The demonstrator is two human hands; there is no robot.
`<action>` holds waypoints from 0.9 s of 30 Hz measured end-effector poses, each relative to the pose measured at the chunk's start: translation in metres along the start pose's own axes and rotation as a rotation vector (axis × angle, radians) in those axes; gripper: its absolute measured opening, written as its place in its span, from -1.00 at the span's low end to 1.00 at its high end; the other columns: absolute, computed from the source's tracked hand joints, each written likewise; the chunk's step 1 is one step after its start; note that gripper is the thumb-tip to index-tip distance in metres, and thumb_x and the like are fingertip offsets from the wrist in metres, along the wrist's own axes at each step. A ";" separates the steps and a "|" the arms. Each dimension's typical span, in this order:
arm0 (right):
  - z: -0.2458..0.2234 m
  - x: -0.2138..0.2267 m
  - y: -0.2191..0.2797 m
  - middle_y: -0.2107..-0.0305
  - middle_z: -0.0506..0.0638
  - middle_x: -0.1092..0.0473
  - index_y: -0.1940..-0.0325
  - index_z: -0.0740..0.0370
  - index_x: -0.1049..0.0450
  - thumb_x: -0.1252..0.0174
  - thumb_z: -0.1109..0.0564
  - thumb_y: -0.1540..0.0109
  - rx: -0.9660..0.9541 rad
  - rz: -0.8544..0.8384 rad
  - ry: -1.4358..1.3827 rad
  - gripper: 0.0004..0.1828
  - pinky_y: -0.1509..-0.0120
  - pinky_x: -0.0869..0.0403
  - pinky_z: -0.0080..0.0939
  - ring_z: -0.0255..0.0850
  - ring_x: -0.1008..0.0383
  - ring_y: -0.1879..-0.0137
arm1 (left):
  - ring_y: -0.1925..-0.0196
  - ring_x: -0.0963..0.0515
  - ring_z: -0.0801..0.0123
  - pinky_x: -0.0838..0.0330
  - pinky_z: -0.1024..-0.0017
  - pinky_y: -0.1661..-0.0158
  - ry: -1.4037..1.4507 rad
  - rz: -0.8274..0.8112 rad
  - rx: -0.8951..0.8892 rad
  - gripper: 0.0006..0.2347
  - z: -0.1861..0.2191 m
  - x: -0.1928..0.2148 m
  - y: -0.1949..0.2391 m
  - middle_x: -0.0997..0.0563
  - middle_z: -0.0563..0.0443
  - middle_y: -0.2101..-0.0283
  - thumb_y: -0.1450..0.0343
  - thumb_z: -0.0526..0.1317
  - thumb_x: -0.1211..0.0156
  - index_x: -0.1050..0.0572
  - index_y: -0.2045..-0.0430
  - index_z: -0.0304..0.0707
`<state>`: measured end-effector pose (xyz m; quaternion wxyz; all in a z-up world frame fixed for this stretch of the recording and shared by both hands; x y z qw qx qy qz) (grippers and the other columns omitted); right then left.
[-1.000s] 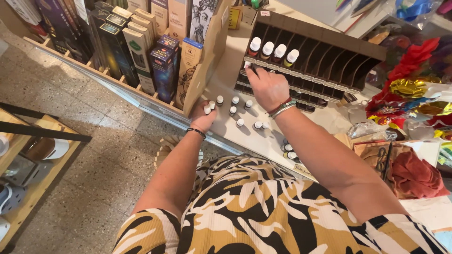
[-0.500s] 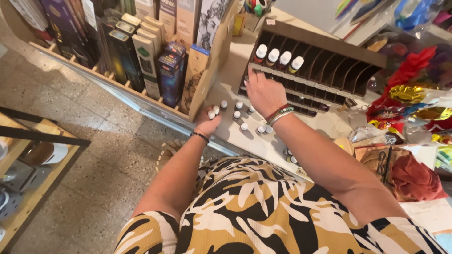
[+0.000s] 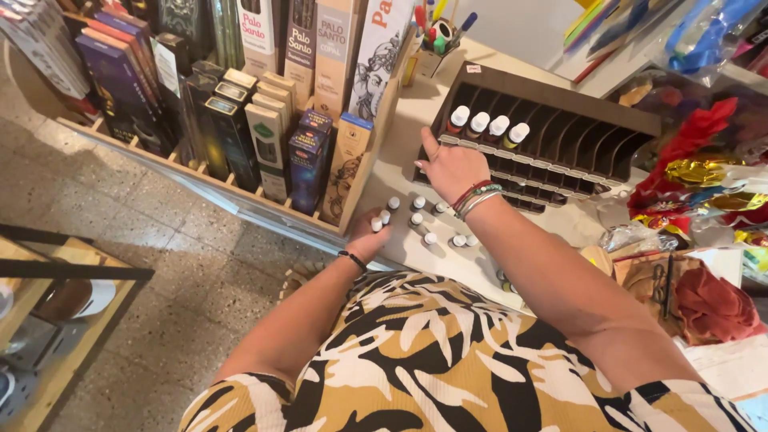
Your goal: Organizing small bottles into a tiered display rack on a retail counter
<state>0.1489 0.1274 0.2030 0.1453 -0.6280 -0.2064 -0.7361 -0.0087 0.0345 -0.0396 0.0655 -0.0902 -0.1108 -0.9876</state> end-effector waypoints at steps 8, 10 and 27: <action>-0.005 -0.002 -0.008 0.34 0.18 -0.55 -0.56 0.20 0.03 0.10 -0.12 -0.38 -0.099 -0.009 0.024 -0.29 0.08 -0.57 0.13 0.12 -0.62 0.14 | 0.34 -0.57 0.29 -0.46 0.34 0.30 0.041 -0.210 -0.166 -0.82 0.024 -0.011 0.012 -0.58 -0.01 0.45 -0.24 -0.17 -0.40 -0.55 0.40 -0.12; -0.011 0.010 0.002 0.34 0.19 -0.54 -0.55 0.23 0.03 0.10 -0.10 -0.39 -0.102 -0.004 0.029 -0.30 0.07 -0.57 0.12 0.13 -0.62 0.15 | 0.40 -0.48 0.47 -0.38 0.48 0.38 0.147 -0.212 -0.279 -0.84 0.064 -0.007 0.013 -0.52 0.08 0.51 -0.21 -0.25 -0.40 -0.52 0.45 -0.13; 0.010 -0.029 0.043 0.28 0.16 -0.48 -0.44 -0.06 -0.14 -0.07 -0.05 -0.20 -0.292 0.118 -0.333 -0.30 0.05 -0.52 0.28 0.25 -0.58 0.10 | -0.08 -0.63 -0.10 -0.56 0.01 -0.03 -0.938 -0.581 -0.398 -0.32 0.272 0.005 -0.052 -0.65 -0.30 0.04 -0.28 -0.22 -0.20 -0.14 -0.37 -0.26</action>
Point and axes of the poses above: each hand's wrist, its own y-axis away from the middle knuckle, its own x-axis out of the back of the hand, z = x × y, the point moved 3 cm from there along -y, towards the middle knuckle
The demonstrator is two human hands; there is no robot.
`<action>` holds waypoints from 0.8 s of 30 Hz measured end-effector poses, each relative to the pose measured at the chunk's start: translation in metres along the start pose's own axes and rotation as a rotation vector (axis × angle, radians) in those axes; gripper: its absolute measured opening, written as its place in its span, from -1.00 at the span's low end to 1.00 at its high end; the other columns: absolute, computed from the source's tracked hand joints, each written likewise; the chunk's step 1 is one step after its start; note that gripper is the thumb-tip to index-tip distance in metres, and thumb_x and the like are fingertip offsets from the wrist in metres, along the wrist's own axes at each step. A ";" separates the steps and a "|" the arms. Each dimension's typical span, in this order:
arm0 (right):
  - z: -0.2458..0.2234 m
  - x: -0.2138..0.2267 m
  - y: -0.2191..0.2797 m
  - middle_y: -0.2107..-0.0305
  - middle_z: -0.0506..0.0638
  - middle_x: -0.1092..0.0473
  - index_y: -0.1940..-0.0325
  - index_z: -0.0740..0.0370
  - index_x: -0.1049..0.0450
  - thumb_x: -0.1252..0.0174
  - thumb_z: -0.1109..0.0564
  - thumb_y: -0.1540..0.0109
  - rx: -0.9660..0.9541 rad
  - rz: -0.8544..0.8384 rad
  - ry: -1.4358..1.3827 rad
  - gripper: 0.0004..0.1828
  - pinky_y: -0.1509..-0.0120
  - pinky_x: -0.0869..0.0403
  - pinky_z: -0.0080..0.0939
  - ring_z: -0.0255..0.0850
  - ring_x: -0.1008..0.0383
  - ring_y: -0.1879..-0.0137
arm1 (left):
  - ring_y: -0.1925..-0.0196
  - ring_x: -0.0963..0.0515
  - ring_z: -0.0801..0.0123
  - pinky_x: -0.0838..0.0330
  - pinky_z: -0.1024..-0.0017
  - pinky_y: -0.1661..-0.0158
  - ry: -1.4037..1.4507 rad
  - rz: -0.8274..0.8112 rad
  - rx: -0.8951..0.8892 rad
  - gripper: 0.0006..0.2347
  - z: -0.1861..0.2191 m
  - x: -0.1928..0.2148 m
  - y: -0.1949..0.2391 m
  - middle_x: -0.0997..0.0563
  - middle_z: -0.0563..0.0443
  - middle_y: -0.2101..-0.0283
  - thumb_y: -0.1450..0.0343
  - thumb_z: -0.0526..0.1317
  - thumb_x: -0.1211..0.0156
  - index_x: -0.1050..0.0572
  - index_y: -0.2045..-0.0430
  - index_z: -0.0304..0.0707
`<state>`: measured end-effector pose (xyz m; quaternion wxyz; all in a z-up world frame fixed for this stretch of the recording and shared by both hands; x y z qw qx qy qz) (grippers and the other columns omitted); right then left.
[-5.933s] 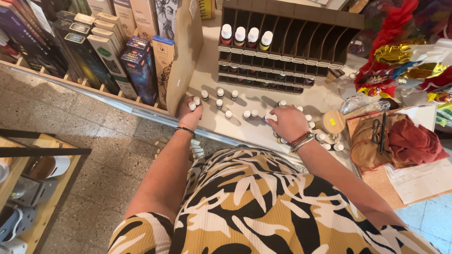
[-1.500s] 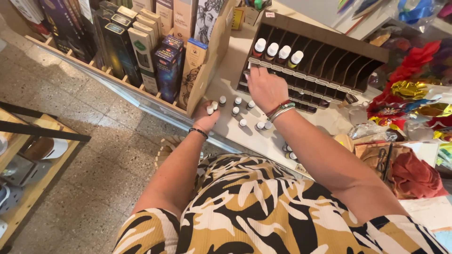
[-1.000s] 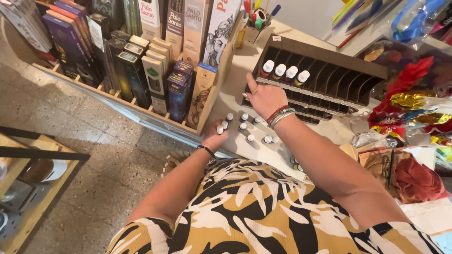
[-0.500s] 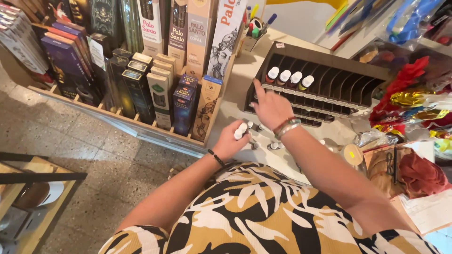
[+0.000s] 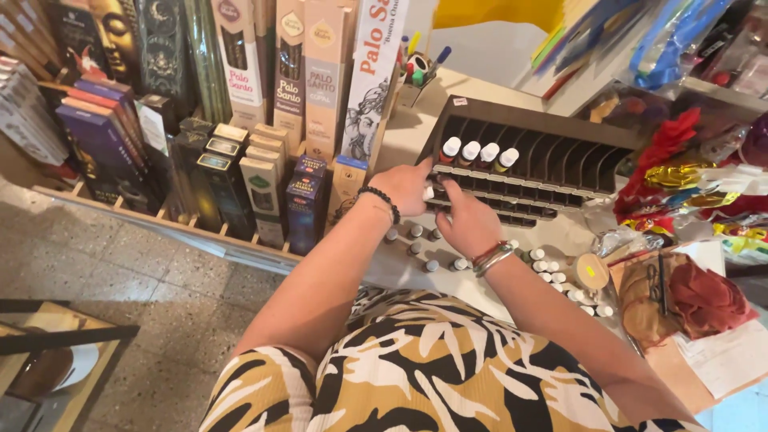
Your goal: Organizing small bottles into a tiered display rack on a retail counter
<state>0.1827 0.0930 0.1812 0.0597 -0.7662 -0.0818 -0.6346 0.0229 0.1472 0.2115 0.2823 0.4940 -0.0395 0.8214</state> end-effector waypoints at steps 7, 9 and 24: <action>-0.006 -0.007 -0.021 0.32 0.16 -0.56 -0.46 -0.09 -0.11 0.03 -0.11 -0.22 -0.105 -0.149 0.058 -0.31 0.02 -0.51 0.28 0.21 -0.61 0.09 | 0.03 -0.68 -0.02 -0.60 0.03 0.11 -0.192 -0.015 -0.022 -0.38 -0.014 -0.014 -0.031 -0.67 -0.21 0.16 -0.26 -0.28 -0.20 -0.23 -0.29 -0.29; -0.009 -0.008 -0.023 0.24 0.13 -0.57 -0.50 -0.07 -0.11 0.07 -0.09 -0.21 -0.116 -0.222 0.101 -0.27 -0.03 -0.52 0.22 0.14 -0.62 0.04 | 0.00 -0.67 -0.03 -0.59 0.03 0.09 -0.190 -0.057 -0.026 -0.46 -0.009 -0.006 -0.024 -0.66 -0.24 0.13 -0.38 -0.24 -0.10 -0.22 -0.30 -0.36; -0.002 -0.024 -0.010 0.37 0.09 -0.50 -0.52 -0.04 -0.09 0.11 -0.05 -0.24 -0.050 -0.046 0.201 -0.29 0.12 -0.58 0.23 0.16 -0.59 0.19 | -0.03 -0.64 -0.13 -0.56 0.01 -0.01 -0.065 -0.009 -0.049 -0.23 0.014 0.025 0.020 -0.65 -0.32 0.10 -0.27 -0.26 -0.28 -0.01 -0.40 -0.41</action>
Point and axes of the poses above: each hand's wrist, its own y-axis away from the middle knuckle, its own x-axis out of the back of the hand, z = x × y, the point moved 3 cm from there along -y, towards the middle knuckle
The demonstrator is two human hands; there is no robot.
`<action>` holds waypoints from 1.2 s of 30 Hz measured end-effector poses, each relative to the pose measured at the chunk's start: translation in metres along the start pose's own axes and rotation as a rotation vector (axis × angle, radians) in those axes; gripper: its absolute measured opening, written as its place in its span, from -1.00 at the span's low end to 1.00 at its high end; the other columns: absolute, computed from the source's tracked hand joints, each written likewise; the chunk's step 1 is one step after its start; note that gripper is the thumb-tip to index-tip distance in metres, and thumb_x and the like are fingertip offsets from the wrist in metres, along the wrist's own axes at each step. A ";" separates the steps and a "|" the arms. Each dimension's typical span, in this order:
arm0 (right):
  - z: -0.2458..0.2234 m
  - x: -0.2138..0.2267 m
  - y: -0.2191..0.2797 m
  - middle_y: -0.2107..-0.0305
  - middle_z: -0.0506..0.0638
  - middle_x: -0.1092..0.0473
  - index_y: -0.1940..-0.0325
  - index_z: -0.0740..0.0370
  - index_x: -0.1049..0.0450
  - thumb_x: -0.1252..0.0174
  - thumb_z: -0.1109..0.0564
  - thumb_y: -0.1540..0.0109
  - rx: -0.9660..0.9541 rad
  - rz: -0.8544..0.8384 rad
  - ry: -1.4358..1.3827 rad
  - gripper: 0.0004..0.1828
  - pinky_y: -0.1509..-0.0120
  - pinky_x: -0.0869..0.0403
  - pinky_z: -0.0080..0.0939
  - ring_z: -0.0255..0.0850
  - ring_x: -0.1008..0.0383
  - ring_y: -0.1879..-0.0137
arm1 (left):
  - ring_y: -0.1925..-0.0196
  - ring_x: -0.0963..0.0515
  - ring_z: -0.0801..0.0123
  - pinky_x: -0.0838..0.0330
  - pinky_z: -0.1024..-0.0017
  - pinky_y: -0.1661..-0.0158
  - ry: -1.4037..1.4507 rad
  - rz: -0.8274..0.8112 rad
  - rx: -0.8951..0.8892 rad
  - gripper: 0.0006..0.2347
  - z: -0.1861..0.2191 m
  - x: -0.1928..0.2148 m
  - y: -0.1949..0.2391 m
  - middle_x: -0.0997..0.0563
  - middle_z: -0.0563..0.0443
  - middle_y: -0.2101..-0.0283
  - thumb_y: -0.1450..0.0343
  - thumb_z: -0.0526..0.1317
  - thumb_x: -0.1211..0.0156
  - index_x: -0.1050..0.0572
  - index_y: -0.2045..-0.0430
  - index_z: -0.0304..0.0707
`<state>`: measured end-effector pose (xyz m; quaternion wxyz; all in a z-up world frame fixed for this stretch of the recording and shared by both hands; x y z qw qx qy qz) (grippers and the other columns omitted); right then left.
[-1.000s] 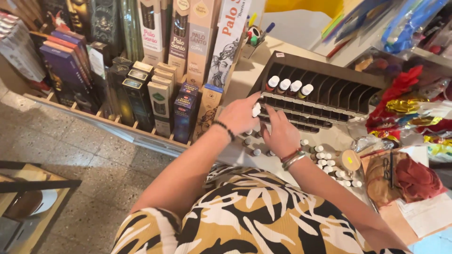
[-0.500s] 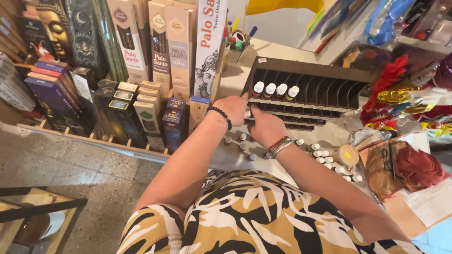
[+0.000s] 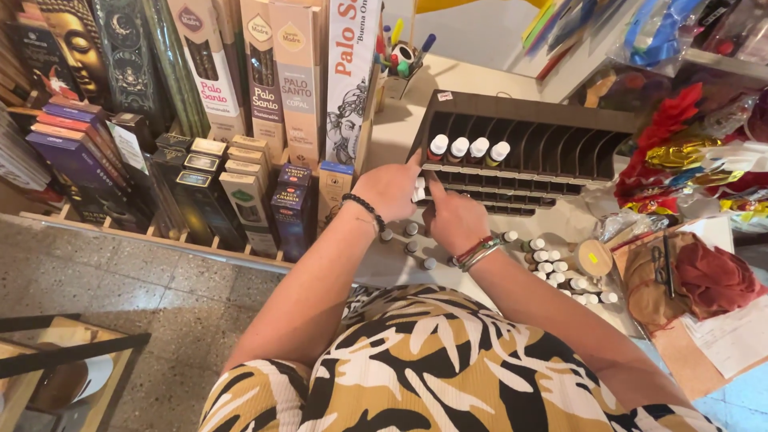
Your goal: Organizing small bottles into a tiered display rack on a retail counter
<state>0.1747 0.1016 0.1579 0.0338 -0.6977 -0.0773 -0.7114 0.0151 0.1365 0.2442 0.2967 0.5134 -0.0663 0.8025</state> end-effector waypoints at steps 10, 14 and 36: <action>-0.007 0.024 0.013 0.22 0.05 -0.27 -0.45 -0.13 -0.24 -0.06 -0.02 -0.15 0.056 0.277 0.015 -0.27 0.25 -0.61 0.17 0.16 -0.55 0.29 | -0.22 -0.51 -0.26 -0.44 -0.07 -0.20 0.475 0.052 0.013 -0.24 -0.009 -0.009 -0.008 -0.54 -0.47 -0.09 -0.25 -0.21 -0.24 -0.04 -0.37 -0.42; -0.003 0.015 0.012 -0.03 0.11 -0.24 -0.41 -0.20 -0.29 -0.10 -0.06 -0.12 0.068 0.352 0.053 -0.29 0.27 -0.62 0.09 0.12 -0.55 0.26 | -0.23 -0.49 -0.25 -0.42 -0.08 -0.20 0.490 0.052 0.005 -0.21 -0.015 -0.015 -0.013 -0.53 -0.45 -0.12 -0.23 -0.16 -0.27 -0.04 -0.38 -0.33; 0.008 0.048 0.045 -0.42 0.17 -0.03 -0.58 -0.24 -0.02 -0.05 0.07 -0.21 0.181 0.120 -0.210 -0.16 0.03 -0.60 0.25 0.38 -0.53 0.00 | -0.17 -0.54 -0.28 -0.43 -0.11 -0.15 0.437 -0.010 0.111 -0.20 0.018 0.006 0.037 -0.57 -0.47 -0.02 -0.22 -0.17 -0.24 -0.01 -0.41 -0.25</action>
Point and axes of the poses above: each hand's wrist, its own y-axis away from the middle knuckle, its own x-axis out of the back of the hand, z = x × y, the point moved 3 cm from there along -y, towards the middle knuckle
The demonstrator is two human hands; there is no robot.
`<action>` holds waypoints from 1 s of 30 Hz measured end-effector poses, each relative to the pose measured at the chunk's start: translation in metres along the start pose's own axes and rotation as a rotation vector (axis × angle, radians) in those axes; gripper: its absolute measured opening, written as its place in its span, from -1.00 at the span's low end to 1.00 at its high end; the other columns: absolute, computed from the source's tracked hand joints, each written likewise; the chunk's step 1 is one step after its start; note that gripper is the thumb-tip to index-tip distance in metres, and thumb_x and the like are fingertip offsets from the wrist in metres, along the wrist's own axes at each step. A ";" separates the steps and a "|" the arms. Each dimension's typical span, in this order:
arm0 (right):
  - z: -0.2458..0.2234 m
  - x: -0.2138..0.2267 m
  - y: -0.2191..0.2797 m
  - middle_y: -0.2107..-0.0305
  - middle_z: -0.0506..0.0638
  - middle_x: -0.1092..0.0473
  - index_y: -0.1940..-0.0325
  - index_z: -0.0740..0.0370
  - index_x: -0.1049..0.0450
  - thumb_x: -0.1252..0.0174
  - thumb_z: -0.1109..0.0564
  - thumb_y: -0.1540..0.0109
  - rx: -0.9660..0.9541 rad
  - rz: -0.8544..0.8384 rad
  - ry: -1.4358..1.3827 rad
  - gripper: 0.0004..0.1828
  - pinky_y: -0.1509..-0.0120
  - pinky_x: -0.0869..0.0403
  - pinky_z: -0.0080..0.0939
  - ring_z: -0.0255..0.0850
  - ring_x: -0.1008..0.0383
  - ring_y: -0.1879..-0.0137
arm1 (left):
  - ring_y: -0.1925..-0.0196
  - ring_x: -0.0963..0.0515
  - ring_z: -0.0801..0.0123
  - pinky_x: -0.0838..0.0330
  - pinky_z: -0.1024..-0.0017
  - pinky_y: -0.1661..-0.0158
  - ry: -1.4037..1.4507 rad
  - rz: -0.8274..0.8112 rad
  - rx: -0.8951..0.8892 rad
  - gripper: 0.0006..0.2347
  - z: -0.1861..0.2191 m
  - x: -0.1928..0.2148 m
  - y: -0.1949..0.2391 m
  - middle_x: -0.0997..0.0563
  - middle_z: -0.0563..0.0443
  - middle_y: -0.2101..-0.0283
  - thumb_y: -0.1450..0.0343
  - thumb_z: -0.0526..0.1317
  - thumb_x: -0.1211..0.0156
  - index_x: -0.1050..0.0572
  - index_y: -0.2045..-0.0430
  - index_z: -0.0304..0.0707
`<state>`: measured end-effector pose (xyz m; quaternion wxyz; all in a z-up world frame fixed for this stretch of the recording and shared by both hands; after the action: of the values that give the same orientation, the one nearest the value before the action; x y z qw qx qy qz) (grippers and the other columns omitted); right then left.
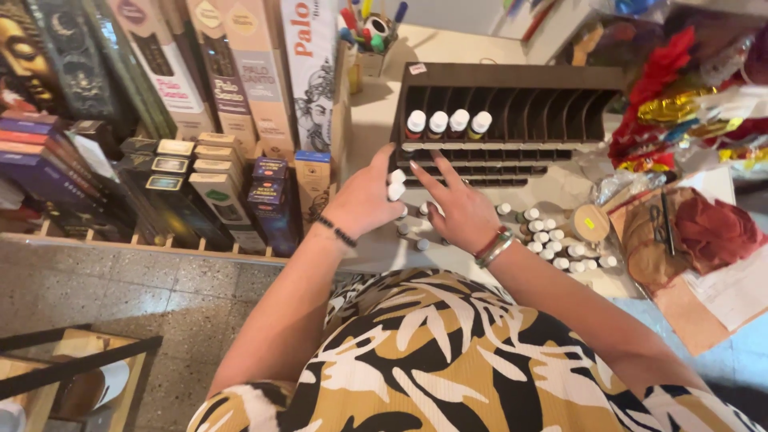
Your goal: Organizing small bottles into a tiered display rack on a retail counter
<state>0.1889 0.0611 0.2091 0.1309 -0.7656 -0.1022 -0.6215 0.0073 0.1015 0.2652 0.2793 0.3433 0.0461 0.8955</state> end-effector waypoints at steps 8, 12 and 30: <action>0.089 -0.018 0.121 -0.12 -0.13 -0.44 -0.14 -0.12 -0.56 -0.19 0.06 -0.17 -0.008 0.401 -0.001 -0.57 0.02 -0.56 -0.24 -0.16 -0.59 -0.02 | 0.04 -0.60 -0.36 -0.46 -0.09 0.10 0.116 0.011 0.062 -0.56 -0.034 -0.048 0.059 -0.62 -0.44 0.20 -0.28 -0.15 -0.21 -0.43 -0.08 -0.17; 0.172 -0.014 0.173 0.23 -0.17 -0.52 0.03 -0.13 -0.60 -0.22 -0.02 -0.22 -0.366 0.427 0.143 -0.76 0.07 -0.53 -0.10 -0.11 -0.57 0.16 | 0.37 -0.50 0.20 -0.42 0.28 0.32 0.387 0.107 0.112 -0.81 -0.097 -0.100 0.077 -0.57 -0.12 0.43 -0.25 -0.21 -0.29 -0.56 0.30 -0.12; 0.230 -0.090 0.099 0.29 -0.13 -0.58 0.01 -0.25 -0.60 -0.24 -0.32 -0.14 -0.576 -0.124 0.289 -0.60 -0.16 -0.41 0.10 -0.02 -0.53 -0.02 | 0.49 -0.40 0.36 -0.29 0.41 0.42 0.508 0.192 0.132 -0.88 -0.087 -0.126 0.079 -0.49 -0.03 0.57 -0.25 -0.26 -0.28 -0.48 0.42 -0.14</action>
<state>0.4147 0.0434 0.0691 -0.1160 -0.6675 0.0511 -0.7337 -0.0089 -0.0217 0.1467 0.1496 0.1282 0.1399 0.9704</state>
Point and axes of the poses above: each hand's wrist, its own y-axis away from the middle knuckle, its own x-axis out of the back of the hand, z = x × y, the point moved 3 cm from there along -y, towards the middle knuckle
